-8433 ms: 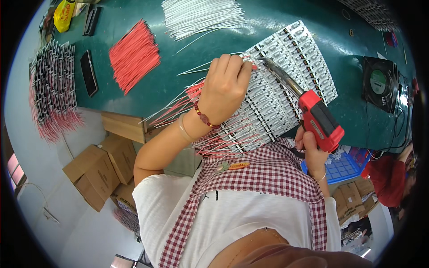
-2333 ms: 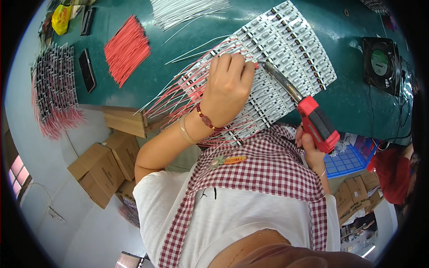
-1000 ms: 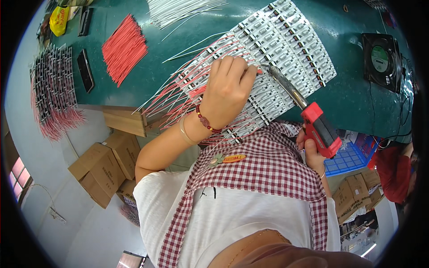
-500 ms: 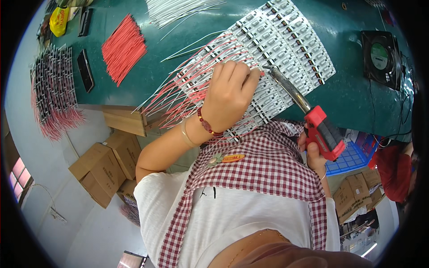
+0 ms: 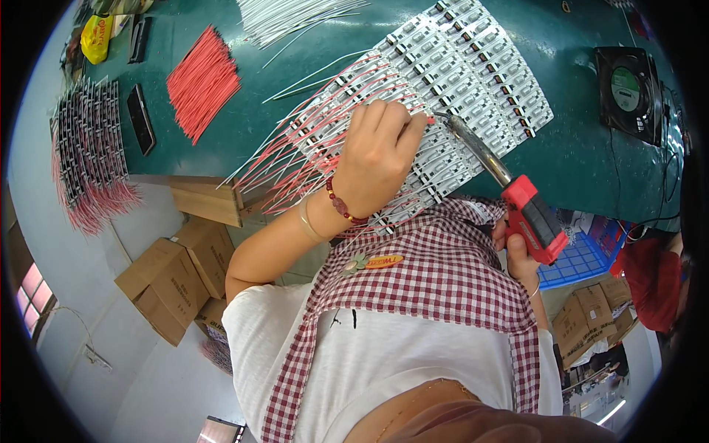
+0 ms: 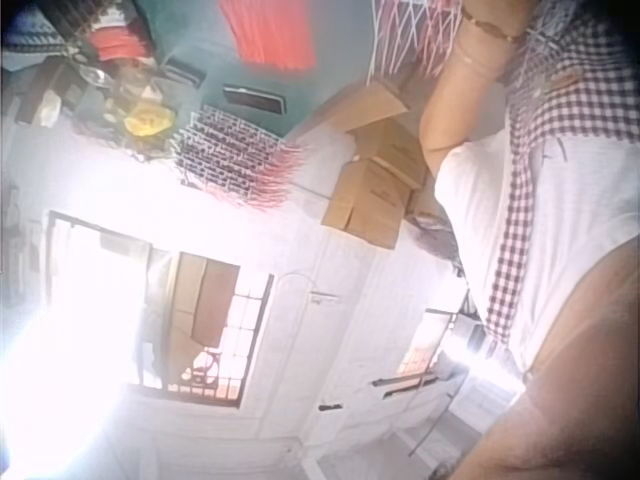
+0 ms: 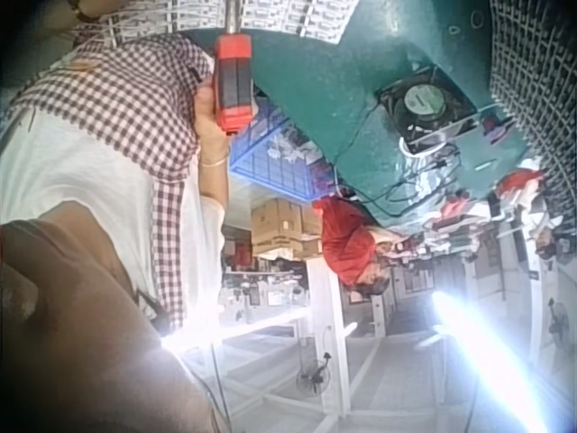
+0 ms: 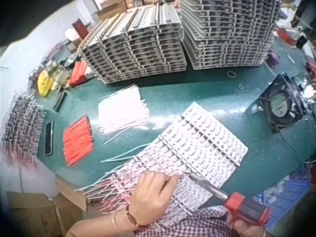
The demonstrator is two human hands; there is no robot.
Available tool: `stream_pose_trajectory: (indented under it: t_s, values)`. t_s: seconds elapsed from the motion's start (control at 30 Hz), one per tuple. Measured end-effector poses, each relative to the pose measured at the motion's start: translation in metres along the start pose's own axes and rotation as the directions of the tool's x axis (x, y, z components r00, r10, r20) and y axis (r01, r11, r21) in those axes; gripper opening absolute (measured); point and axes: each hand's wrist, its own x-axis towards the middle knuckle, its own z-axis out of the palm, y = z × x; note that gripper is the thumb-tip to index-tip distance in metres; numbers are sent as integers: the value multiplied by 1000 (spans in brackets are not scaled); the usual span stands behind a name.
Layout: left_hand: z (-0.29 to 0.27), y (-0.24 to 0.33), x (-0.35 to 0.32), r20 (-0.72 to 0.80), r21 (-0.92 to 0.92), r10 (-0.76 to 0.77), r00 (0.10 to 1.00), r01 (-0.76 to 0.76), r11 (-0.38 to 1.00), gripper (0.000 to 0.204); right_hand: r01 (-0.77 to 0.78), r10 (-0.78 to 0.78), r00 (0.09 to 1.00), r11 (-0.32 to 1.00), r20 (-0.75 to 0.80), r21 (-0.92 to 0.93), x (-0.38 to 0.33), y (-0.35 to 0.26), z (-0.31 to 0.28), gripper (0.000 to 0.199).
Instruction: The person uses a red soldering iron to attach white and red wires to a white plastic grid on a green workbench. They repeatedly pick up wires, position them on the grid, and apply the soldering iron to secure them. The person occasionally adjusts the grid and moves a small fan on the table.
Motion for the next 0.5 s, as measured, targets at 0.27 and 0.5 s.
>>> stream_pose_trajectory:
  t_s: [0.27, 0.5]
  values:
    - [0, 2, 2, 4, 33, -21, 1000, 20, 999, 24, -2, 2, 1000, 1000, -8, -31, -5, 3, -5, 39]
    - [-4, 3, 6, 36, 52, -26, 999, 24, 998, 24, -16, 15, 1000, 1000, 24, 27, -7, 0, -9, 42]
